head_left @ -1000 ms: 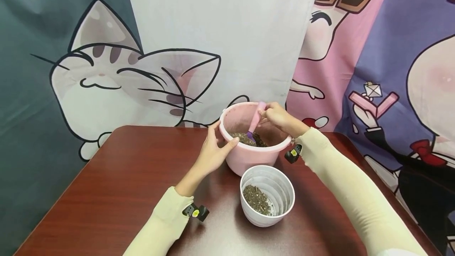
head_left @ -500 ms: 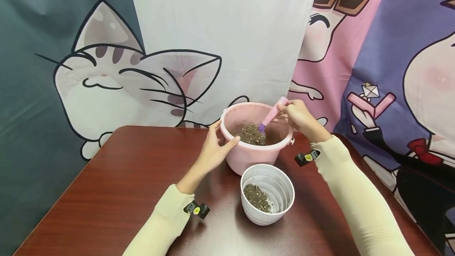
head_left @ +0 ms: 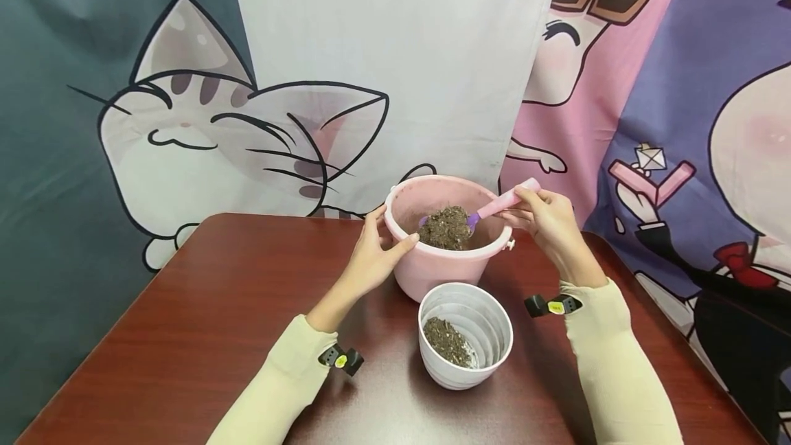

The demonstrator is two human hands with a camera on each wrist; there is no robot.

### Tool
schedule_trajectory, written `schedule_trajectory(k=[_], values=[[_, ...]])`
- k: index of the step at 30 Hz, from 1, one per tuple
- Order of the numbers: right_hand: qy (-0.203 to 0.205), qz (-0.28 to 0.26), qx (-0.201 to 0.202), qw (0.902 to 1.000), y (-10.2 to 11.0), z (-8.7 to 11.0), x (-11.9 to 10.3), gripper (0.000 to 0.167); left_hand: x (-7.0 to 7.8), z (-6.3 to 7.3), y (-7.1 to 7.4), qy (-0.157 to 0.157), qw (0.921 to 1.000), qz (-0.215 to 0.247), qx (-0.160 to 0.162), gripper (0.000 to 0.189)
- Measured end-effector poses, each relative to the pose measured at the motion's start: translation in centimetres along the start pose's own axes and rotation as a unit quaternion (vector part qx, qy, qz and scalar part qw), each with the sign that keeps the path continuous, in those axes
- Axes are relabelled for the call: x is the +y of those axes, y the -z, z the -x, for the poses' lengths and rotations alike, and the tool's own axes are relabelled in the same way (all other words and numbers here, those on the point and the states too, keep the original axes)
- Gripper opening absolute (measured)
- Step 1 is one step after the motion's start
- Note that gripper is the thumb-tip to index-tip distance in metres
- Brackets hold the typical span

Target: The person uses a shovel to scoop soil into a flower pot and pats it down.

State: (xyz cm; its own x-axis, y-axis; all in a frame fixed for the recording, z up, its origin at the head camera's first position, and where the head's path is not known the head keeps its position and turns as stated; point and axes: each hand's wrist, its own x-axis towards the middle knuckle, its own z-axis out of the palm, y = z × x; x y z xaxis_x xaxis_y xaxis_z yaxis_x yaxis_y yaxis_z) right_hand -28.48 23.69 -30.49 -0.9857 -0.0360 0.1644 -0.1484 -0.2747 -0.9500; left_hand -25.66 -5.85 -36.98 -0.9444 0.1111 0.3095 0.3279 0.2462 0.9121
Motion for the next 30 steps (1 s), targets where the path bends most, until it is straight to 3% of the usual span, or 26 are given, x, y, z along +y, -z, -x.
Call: schedule_trajectory(k=[5, 11, 16, 20, 23, 25, 27, 30], values=[[0.032, -0.042, 0.012, 0.9985, 0.9, 0.8, 0.4, 0.016, 0.2, -0.2, -0.4, -0.003, 1.0, -0.003, 0.002, 0.083], [0.047, -0.078, 0.032, 0.9953, 1.2, 1.3, 1.0, 0.011, 0.7, 0.4, -0.6, 0.031, 0.9989, -0.026, 0.024, 0.1], [0.078, -0.078, 0.01, 0.9939, 1.1, 1.1, 1.0, 0.015, 2.4, 2.1, -0.2, 0.034, 0.9929, -0.108, 0.036, 0.099], [0.095, -0.075, 0.005, 0.9927, 1.1, 1.1, 0.4, 0.019, 3.8, 3.8, 0.3, -0.006, 0.9793, -0.2, 0.031, 0.092], [0.097, -0.089, 0.015, 0.9912, 1.2, 1.3, -0.1, 0.016, 4.3, 4.8, 0.6, -0.05, 0.97, -0.238, 0.0, 0.081], [0.098, -0.098, 0.018, 0.9902, 1.3, 1.6, -0.4, 0.015, 4.5, 5.4, 0.6, -0.066, 0.9639, -0.255, -0.042, 0.075], [0.099, -0.105, 0.014, 0.9894, 1.6, 1.9, -0.8, 0.015, 4.6, 5.8, 0.5, -0.065, 0.9575, -0.265, -0.095, 0.074], [0.1, -0.107, 0.0, 0.9893, 2.0, 2.5, -1.4, 0.018, 4.8, 6.4, 0.3, -0.042, 0.9426, -0.277, -0.182, 0.088]])
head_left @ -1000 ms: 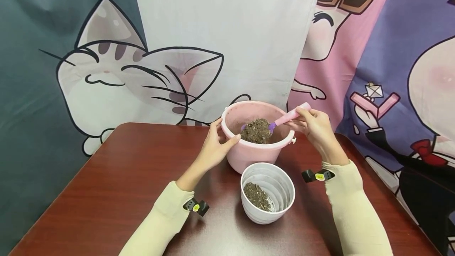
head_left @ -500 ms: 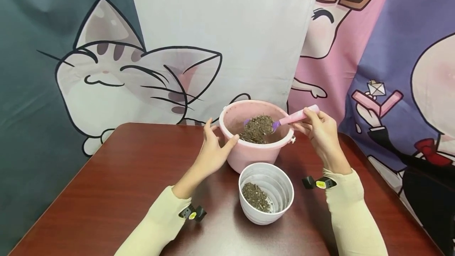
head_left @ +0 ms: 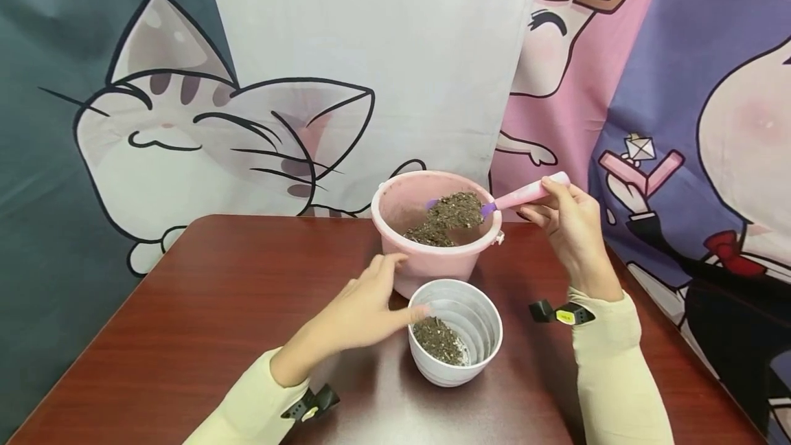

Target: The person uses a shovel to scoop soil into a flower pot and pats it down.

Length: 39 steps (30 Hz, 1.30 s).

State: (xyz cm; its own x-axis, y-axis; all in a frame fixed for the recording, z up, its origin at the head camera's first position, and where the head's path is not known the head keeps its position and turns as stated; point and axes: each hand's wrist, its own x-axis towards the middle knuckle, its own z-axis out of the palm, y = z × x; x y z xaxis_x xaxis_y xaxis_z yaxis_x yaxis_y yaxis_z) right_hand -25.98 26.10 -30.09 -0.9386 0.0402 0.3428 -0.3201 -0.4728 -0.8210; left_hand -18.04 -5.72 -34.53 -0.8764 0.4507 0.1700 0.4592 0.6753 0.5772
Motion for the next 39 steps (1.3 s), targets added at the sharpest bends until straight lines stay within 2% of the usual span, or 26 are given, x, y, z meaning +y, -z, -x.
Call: schedule_trajectory(k=[2, 5, 7, 10, 13, 18, 22, 26, 31, 39], values=[[-0.004, -0.011, -0.008, 0.9999, 0.0, 0.2, -0.5, 0.019, 0.0, 0.3, 0.0, 0.004, 0.9984, 0.0, -0.057, 0.101], [-0.015, -0.041, -0.012, 0.999, 0.0, 0.7, -1.3, 0.018, -0.2, 0.5, -0.2, -0.003, 0.992, -0.011, -0.126, 0.115], [-0.02, -0.05, -0.019, 0.9984, 0.0, 1.0, -1.8, 0.018, -0.5, 0.6, -0.3, -0.014, 0.9869, -0.022, -0.159, 0.118], [-0.026, -0.055, -0.037, 0.9975, 0.1, 1.5, -2.4, 0.022, -0.8, 0.6, -0.6, -0.031, 0.9807, -0.035, -0.19, 0.118], [-0.04, -0.064, -0.055, 0.9957, 0.3, 2.1, -2.9, 0.024, -1.0, 0.6, -1.0, -0.044, 0.9779, -0.032, -0.202, 0.114], [-0.074, -0.058, -0.077, 0.9926, 1.3, 3.5, -3.5, 0.027, -1.2, 0.5, -1.7, -0.048, 0.9758, -0.015, -0.213, 0.107], [-0.091, -0.023, -0.07, 0.9931, 2.0, 4.5, -3.7, 0.027, -1.3, 0.3, -1.6, -0.042, 0.9752, -0.007, -0.217, 0.107], [-0.103, 0.037, -0.064, 0.992, 1.8, 5.0, -3.4, 0.024, -1.5, 0.0, -1.4, -0.031, 0.9762, -0.001, -0.215, 0.111], [-0.118, 0.105, -0.062, 0.9855, 1.2, 5.5, -2.4, 0.015, -1.6, -0.3, -1.4, -0.027, 0.9758, 0.009, -0.217, 0.111], [-0.115, 0.161, -0.077, 0.9771, 1.4, 6.6, -2.0, 0.01, -1.3, -0.5, -1.9, -0.029, 0.9733, 0.008, -0.227, 0.11]])
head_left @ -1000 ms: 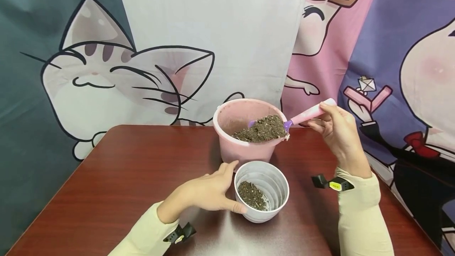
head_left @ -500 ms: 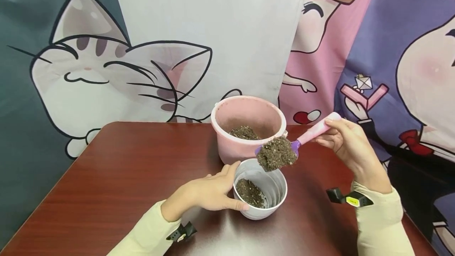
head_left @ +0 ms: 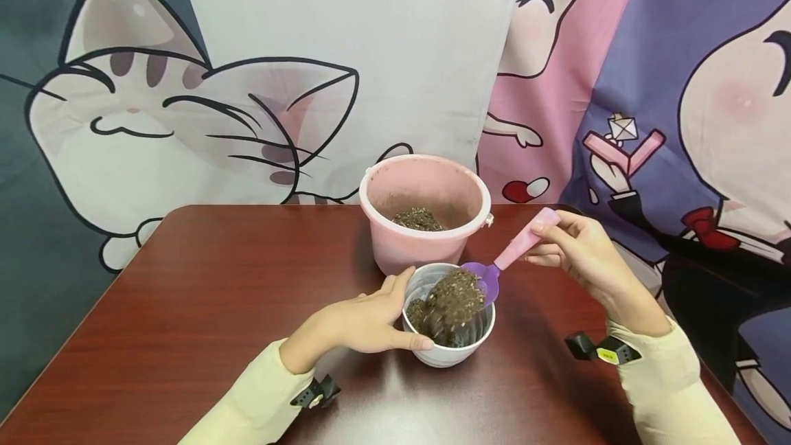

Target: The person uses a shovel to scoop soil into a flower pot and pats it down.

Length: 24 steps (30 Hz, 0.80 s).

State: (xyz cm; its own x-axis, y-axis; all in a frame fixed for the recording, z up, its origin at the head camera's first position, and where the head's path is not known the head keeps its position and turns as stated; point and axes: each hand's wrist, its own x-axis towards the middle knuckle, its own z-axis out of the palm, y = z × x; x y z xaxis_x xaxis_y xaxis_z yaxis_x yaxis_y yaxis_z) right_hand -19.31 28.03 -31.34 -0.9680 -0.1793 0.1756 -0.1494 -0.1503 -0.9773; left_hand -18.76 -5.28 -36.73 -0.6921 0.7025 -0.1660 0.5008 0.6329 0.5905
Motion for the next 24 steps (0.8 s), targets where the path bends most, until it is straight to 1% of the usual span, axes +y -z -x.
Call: schedule_trajectory(k=[6, 8, 10, 12, 15, 16, 18, 19, 21, 24], values=[[0.011, 0.015, -0.014, 0.9997, -0.2, -0.3, -0.7, 0.01, 0.0, 0.0, 0.1, 0.005, 1.0, -0.006, 0.002, 0.112], [0.028, 0.037, -0.016, 0.9988, -0.4, -0.3, -1.2, 0.009, -0.1, -0.1, 0.1, 0.005, 0.9999, -0.007, 0.005, 0.112], [0.058, 0.065, -0.018, 0.996, -0.6, -0.2, -1.7, 0.007, -0.1, -0.1, 0.1, 0.004, 0.9999, -0.007, 0.007, 0.112], [0.099, 0.108, -0.027, 0.9889, -0.9, -0.1, -2.1, 0.006, -0.1, -0.1, 0.1, 0.002, 0.9999, -0.007, 0.008, 0.112], [0.162, 0.169, -0.068, 0.97, -1.4, 0.2, -2.3, 0.013, -0.1, -0.2, 0.1, -0.004, 0.9999, -0.003, 0.009, 0.112], [0.183, 0.183, -0.086, 0.9621, -1.5, 0.3, -2.2, 0.016, -0.1, -0.3, 0.0, -0.008, 0.9999, -0.001, 0.011, 0.111], [0.214, 0.187, -0.125, 0.9505, -1.7, 0.3, -2.0, 0.022, -0.2, -0.4, 0.0, -0.014, 0.9998, 0.004, 0.013, 0.111], [0.221, 0.189, -0.136, 0.9471, -1.8, 0.3, -1.9, 0.024, -0.2, -0.4, -0.1, -0.017, 0.9997, 0.007, 0.014, 0.111], [0.229, 0.179, -0.153, 0.9445, -1.9, 0.2, -1.7, 0.026, -0.3, -0.3, -0.2, -0.019, 0.9997, 0.008, 0.017, 0.11], [0.224, 0.17, -0.161, 0.946, -2.0, -0.1, -1.4, 0.028, -0.4, -0.1, -0.1, -0.012, 0.9997, -0.005, 0.022, 0.112]])
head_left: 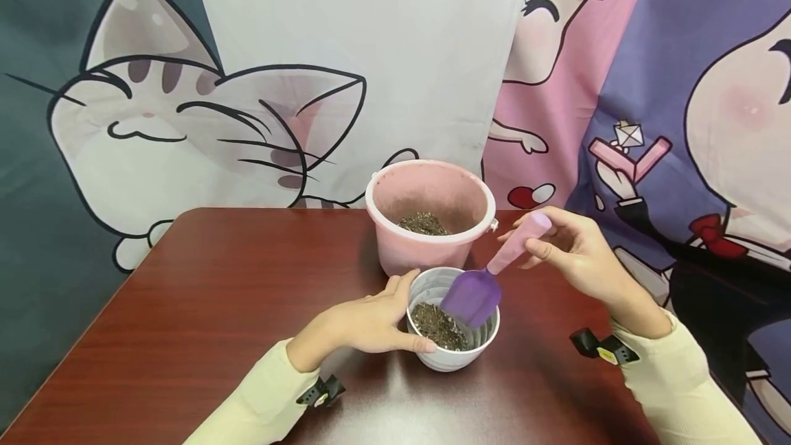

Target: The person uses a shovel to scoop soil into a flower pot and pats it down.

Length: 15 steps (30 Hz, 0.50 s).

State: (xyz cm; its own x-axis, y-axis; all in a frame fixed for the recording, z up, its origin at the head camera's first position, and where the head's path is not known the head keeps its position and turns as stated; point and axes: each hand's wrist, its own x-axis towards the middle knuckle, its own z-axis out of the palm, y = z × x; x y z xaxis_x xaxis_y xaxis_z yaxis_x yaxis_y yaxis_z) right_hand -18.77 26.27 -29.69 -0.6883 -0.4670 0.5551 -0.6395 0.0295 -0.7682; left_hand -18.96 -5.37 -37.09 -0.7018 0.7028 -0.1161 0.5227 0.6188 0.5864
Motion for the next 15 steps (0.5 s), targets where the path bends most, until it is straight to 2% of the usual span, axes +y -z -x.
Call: schedule_trajectory(k=[4, 6, 11, 13, 15], values=[[-0.009, -0.005, 0.011, 0.9999, 0.1, -0.1, 0.2, 0.03, 0.1, 0.7, 0.9, 0.011, 0.9995, -0.024, 0.02, 0.114], [-0.008, -0.014, 0.022, 0.9996, 0.2, -0.2, 0.1, 0.029, 0.1, 1.1, 1.7, 0.013, 0.9991, -0.022, 0.033, 0.112], [-0.003, -0.024, 0.039, 0.999, 0.6, -0.8, 0.0, 0.025, 0.5, 2.2, 3.2, -0.007, 0.9977, -0.016, 0.066, 0.091], [-0.003, -0.027, 0.046, 0.9985, 0.8, -1.2, -0.2, 0.023, 0.8, 2.5, 3.4, -0.016, 0.9942, -0.03, 0.101, 0.077], [-0.006, -0.034, 0.05, 0.9982, 1.0, -1.7, -0.4, 0.019, 1.2, 2.4, 3.5, -0.017, 0.9862, -0.023, 0.163, 0.06]])
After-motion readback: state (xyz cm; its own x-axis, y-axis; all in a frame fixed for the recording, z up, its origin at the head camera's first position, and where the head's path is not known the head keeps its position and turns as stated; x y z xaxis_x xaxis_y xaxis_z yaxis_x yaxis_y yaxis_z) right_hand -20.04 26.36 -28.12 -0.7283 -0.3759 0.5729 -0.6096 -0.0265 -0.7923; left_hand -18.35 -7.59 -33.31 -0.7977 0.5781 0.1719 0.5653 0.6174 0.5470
